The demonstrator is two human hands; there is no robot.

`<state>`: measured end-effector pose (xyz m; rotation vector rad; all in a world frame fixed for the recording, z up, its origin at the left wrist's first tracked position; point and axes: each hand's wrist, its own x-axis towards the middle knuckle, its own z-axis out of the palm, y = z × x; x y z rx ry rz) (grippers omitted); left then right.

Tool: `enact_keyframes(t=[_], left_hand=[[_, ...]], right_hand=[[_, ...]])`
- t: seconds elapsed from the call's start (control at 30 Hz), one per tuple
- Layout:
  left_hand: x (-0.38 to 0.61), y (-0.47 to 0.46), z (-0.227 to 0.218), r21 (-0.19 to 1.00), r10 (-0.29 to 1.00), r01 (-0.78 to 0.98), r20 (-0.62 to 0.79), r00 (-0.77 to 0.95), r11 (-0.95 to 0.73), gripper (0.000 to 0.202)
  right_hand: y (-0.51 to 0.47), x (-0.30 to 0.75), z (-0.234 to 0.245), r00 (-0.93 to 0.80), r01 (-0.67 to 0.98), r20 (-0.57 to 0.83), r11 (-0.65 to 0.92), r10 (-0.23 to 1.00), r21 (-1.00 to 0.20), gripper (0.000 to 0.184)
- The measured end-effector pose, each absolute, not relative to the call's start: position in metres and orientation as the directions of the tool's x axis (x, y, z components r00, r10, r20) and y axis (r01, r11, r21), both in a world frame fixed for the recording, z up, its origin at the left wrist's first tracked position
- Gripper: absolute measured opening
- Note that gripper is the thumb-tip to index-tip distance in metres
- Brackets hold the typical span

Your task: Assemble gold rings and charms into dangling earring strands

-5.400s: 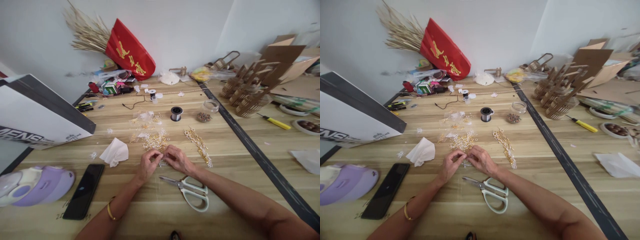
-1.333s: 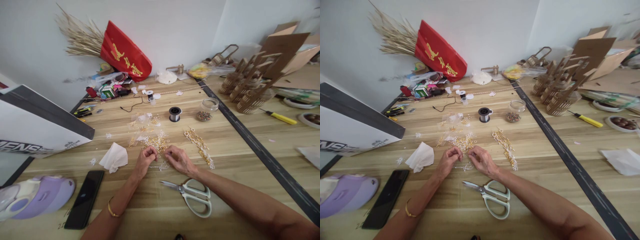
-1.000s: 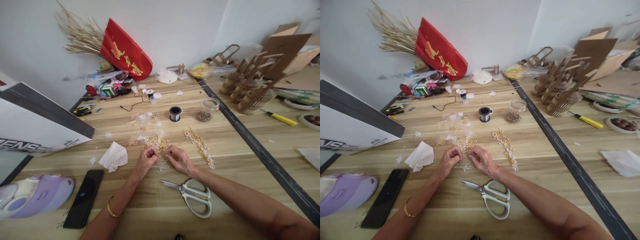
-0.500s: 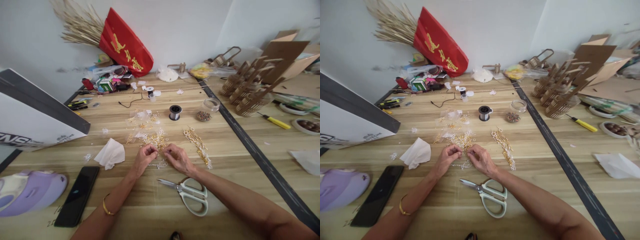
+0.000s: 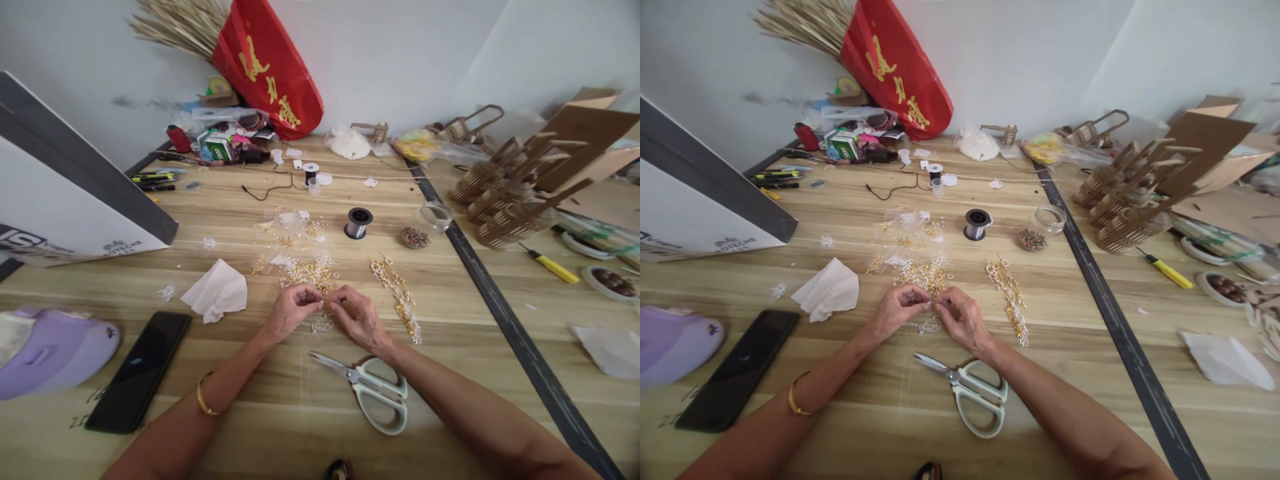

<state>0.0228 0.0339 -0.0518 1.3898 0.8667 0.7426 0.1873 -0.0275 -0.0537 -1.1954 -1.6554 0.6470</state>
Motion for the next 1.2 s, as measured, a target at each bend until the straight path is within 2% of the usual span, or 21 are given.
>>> enact_keyframes(t=[0.2,0.67,1.2], left_hand=[[0.0207,0.0333,-0.0549,0.992,0.873,0.106,0.012,0.488,-0.073,0.009],[0.0207,0.0308,-0.0531,0.941,0.848,0.14,0.204,0.489,-0.307,0.006],[0.0231,0.0278,-0.0486,0.861,0.812,0.236,0.286,0.509,-0.451,0.008]], right_hand=[[-0.0278,0.1867,-0.0538,-0.073,0.409,0.372,0.368,0.925,-0.835,0.007],[-0.0293,0.1842,-0.0503,-0.075,0.44,0.33,0.328,0.941,-0.836,0.011],[-0.0293,0.184,-0.0513,-0.065,0.453,0.328,0.321,0.942,-0.832,0.009]])
